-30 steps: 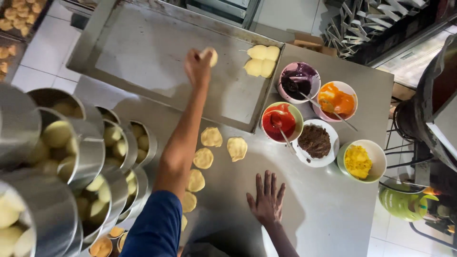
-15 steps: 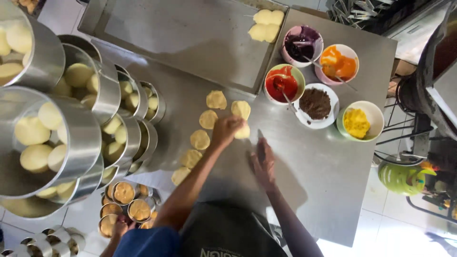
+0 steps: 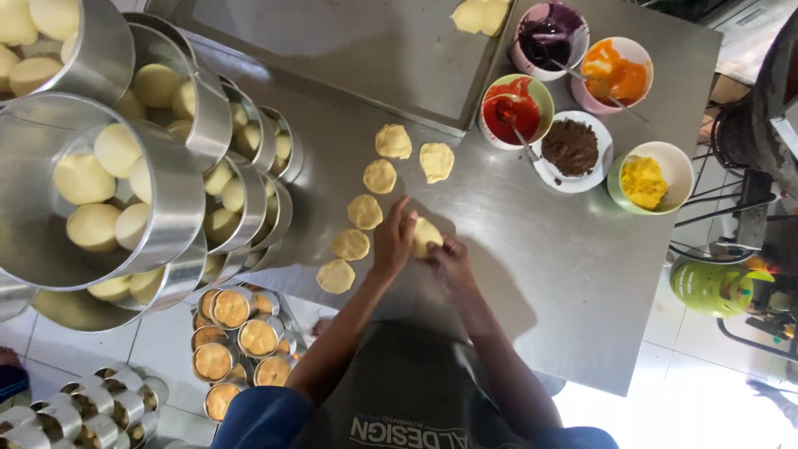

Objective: Flattening dough pieces, adding various fillings from bowls with a spoon, and rolling them into balls.

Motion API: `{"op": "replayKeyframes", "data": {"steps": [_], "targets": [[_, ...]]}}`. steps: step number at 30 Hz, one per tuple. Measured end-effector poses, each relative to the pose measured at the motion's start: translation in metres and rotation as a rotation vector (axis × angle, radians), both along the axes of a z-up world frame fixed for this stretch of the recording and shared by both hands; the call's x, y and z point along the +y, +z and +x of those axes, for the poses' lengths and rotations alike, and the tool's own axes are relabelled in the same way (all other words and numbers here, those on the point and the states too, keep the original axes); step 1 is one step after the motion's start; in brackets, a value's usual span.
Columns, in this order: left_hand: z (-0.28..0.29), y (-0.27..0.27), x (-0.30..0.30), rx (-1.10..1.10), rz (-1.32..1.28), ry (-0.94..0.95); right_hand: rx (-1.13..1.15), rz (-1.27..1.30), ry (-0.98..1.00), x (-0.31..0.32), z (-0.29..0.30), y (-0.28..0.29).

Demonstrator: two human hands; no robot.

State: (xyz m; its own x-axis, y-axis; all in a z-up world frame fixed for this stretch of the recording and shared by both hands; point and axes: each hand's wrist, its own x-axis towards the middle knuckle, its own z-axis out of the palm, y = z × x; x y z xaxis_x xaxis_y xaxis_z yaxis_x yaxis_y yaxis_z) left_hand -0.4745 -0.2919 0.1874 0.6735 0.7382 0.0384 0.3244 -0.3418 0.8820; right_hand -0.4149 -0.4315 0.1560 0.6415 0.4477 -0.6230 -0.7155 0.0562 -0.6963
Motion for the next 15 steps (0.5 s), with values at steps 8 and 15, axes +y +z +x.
{"op": "replayKeyframes", "data": {"steps": [8, 15], "targets": [[0.011, -0.003, 0.029, -0.2, 0.182, -0.248, -1.309, -0.239, 0.643, 0.036, 0.043, 0.021], [0.021, -0.035, 0.026, -0.077, 0.609, -0.455, -1.577, -1.058, 1.359, 0.049, 0.025, 0.05]]}}
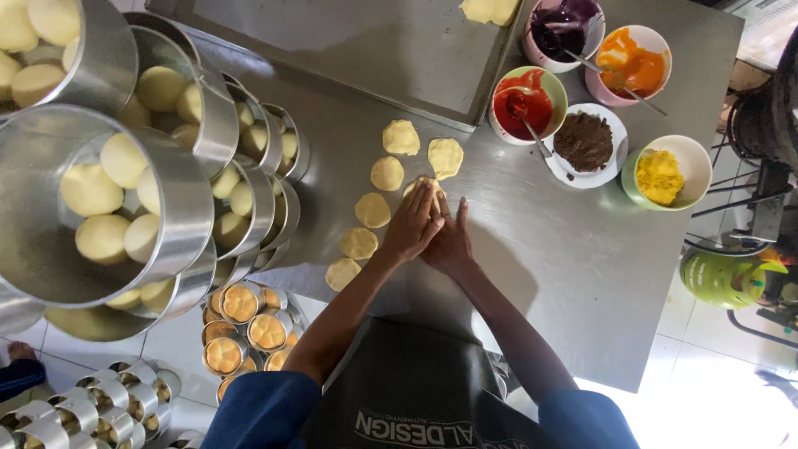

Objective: Flattening dough pieces, adding various fillings from bowls with a spoon, and rolling them into balls.

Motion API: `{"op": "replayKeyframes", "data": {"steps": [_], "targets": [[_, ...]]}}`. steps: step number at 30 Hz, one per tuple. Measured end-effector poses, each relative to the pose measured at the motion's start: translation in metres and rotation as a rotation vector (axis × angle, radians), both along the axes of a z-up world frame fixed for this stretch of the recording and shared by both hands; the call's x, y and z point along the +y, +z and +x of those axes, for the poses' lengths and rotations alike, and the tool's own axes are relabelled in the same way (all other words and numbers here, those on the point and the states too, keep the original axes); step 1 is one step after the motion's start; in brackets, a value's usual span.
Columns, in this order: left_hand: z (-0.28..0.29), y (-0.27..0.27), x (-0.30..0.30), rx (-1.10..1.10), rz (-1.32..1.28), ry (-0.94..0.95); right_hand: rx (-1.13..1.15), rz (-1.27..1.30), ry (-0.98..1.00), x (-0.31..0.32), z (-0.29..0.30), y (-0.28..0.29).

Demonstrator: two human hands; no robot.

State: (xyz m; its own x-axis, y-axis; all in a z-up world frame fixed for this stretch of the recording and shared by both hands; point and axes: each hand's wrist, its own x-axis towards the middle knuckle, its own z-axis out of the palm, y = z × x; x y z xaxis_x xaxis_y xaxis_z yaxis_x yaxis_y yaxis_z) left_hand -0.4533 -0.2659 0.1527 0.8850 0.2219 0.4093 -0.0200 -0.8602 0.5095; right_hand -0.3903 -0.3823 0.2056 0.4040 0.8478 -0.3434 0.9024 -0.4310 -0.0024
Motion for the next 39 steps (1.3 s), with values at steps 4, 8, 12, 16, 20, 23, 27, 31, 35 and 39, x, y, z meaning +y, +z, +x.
{"op": "replayKeyframes", "data": {"steps": [4, 8, 12, 16, 20, 23, 27, 31, 35, 39], "targets": [[0.002, 0.015, 0.006, 0.116, -0.149, 0.036, -0.048, 0.225, -0.029, -0.039, -0.001, -0.041], [0.025, 0.016, 0.017, 0.065, -0.068, 0.191, -0.021, 0.432, -0.236, -0.082, 0.01, -0.047], [0.089, 0.032, 0.041, -0.129, -0.104, 0.179, -0.201, 0.464, -0.213, -0.108, 0.024, -0.052], [0.172, 0.031, 0.079, -0.231, -0.241, 0.18, -0.135, 0.497, -0.242, -0.108, 0.024, -0.048], [0.249, -0.011, 0.12, -0.233, -0.332, 0.354, -0.215, 0.457, -0.23, -0.107, 0.027, -0.049], [0.302, -0.125, 0.163, -0.131, -0.287, 0.402, -0.19, 0.431, -0.253, -0.108, 0.026, -0.054], [0.346, -0.11, 0.183, -0.143, -0.424, 0.351, -0.029, 0.325, -0.31, -0.104, 0.03, -0.039], [0.398, -0.125, 0.201, -0.045, -0.529, 0.42, -0.002, 0.224, -0.31, -0.108, 0.031, -0.046], [0.42, -0.097, 0.201, -0.177, -0.56, 0.439, 0.021, 0.252, -0.329, -0.104, 0.031, -0.037], [0.436, -0.116, 0.208, -0.029, -0.469, 0.608, -0.002, 0.254, -0.321, -0.105, 0.031, -0.039]]}}
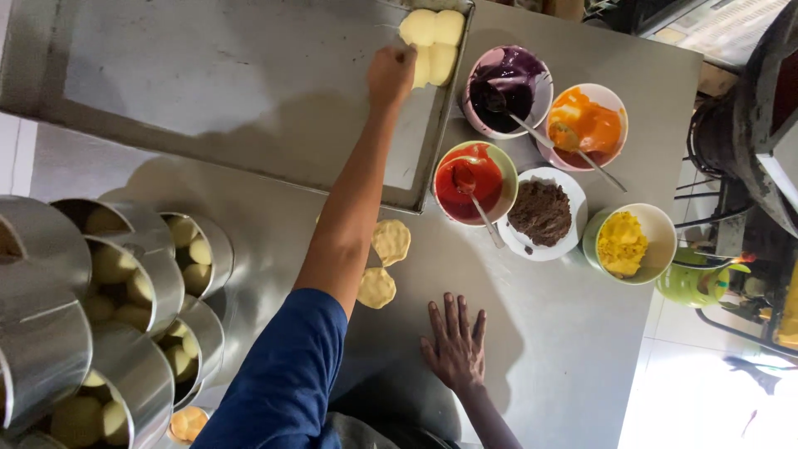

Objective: Flattening dough pieces, adding various fillings from bowls with a spoon, and rolling them into balls.

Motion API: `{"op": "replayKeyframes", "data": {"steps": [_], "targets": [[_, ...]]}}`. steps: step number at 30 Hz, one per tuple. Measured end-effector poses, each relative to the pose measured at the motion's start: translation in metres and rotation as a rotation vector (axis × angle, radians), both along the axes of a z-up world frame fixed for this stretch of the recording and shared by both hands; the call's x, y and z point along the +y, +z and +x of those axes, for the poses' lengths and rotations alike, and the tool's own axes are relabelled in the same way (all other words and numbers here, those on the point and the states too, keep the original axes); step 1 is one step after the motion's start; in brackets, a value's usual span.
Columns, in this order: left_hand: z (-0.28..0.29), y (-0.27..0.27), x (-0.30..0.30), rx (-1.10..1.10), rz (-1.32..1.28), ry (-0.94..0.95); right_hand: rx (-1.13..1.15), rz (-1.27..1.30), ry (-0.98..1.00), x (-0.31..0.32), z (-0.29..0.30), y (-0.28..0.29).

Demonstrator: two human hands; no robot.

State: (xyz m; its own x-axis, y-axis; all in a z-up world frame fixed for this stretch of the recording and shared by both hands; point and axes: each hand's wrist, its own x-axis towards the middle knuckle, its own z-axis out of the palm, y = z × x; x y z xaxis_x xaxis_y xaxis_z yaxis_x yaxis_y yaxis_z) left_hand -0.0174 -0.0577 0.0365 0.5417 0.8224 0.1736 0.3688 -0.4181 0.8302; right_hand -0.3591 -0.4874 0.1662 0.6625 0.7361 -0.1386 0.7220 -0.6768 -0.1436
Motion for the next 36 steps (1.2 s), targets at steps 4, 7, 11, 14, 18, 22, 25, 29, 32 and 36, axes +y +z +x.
{"op": "replayKeyframes", "data": {"steps": [4, 7, 11, 14, 18, 22, 25, 29, 32, 36], "targets": [[0.002, 0.028, -0.012, 0.238, -0.106, -0.061, -0.001, -0.031, 0.016, -0.003, 0.0, -0.007], [0.009, 0.017, -0.016, 0.224, -0.105, -0.087, 0.011, -0.03, 0.018, -0.003, 0.0, -0.006], [-0.018, 0.04, -0.012, -0.024, -0.798, -0.019, 0.026, 0.028, 0.0, 0.0, 0.002, 0.001], [-0.03, -0.004, -0.007, -0.298, -0.659, -0.036, -0.016, 0.054, 0.006, 0.0, 0.0, 0.003], [-0.056, -0.022, 0.0, -0.287, -0.48, -0.033, -0.024, 0.076, 0.018, 0.001, 0.001, 0.003], [-0.091, -0.004, -0.002, -0.238, -0.431, 0.055, -0.038, 0.042, 0.003, 0.002, -0.001, 0.007], [-0.118, 0.019, -0.008, -0.29, -0.501, 0.069, -0.034, 0.041, 0.008, -0.001, -0.002, 0.002], [-0.143, 0.004, -0.008, -0.424, -0.665, 0.122, -0.035, 0.046, 0.01, -0.003, -0.003, 0.001], [-0.161, 0.011, -0.009, -0.399, -0.376, 0.148, -0.023, 0.094, 0.006, 0.0, -0.004, 0.01], [-0.17, 0.03, -0.004, -0.433, -0.456, 0.213, -0.044, 0.085, 0.012, -0.001, -0.005, 0.001]]}}
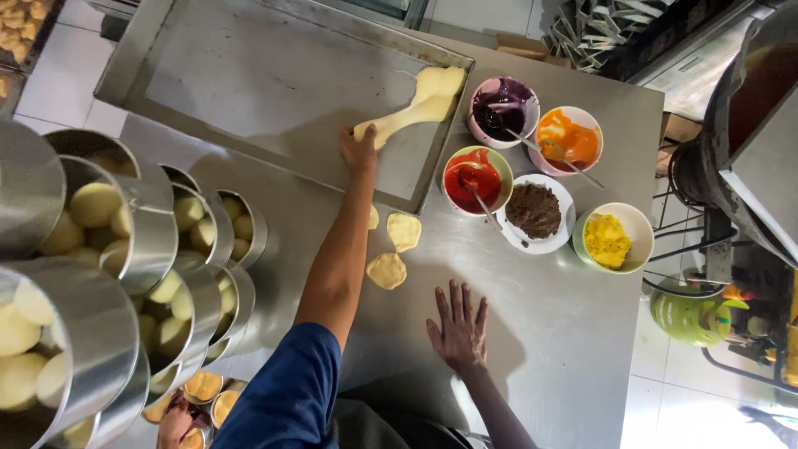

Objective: Flattening dough pieces, adding various fillings from bowls with a spoon, and rolling them into balls.

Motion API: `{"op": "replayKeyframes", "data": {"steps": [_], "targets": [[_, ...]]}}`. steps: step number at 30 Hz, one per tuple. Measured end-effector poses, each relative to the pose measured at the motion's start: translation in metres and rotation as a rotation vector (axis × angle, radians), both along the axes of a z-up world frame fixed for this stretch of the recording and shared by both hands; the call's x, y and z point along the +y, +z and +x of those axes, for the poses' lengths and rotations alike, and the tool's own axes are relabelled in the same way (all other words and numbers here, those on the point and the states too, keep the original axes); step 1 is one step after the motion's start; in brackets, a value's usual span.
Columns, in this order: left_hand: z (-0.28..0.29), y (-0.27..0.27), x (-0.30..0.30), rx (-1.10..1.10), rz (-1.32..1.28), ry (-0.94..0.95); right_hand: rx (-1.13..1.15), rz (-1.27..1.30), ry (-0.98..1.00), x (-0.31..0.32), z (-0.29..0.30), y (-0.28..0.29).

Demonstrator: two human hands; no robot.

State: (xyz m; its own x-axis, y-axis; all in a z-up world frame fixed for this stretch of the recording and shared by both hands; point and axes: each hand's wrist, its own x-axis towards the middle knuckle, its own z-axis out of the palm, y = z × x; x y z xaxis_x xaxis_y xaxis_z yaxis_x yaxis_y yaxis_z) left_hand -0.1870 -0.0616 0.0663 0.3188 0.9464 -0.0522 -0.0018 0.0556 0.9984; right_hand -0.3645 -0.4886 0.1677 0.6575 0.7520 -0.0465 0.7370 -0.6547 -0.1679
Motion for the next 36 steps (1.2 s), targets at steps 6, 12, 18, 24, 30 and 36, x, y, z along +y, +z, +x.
{"op": "replayKeyframes", "data": {"steps": [6, 12, 18, 24, 30, 36], "targets": [[-0.02, 0.026, 0.019, 0.226, 0.078, 0.302, -0.231, 0.057, 0.003, -0.003, -0.002, -0.015], [-0.096, 0.153, -0.021, 0.221, 0.495, 0.047, -0.262, 0.023, 0.035, -0.008, -0.005, -0.02], [-0.194, 0.183, -0.097, 0.28, 0.704, -0.28, -0.033, 0.039, -0.036, -0.001, -0.004, -0.007], [-0.282, 0.124, -0.184, 0.412, 0.266, -0.539, 0.691, 0.719, -0.228, 0.017, -0.022, -0.009], [-0.329, 0.159, -0.252, 0.37, 0.008, -0.595, 1.594, 0.661, -0.302, 0.046, -0.079, 0.011], [-0.339, 0.152, -0.257, 0.484, 0.649, -0.382, 1.626, 0.81, -0.71, 0.045, -0.095, 0.012]]}}
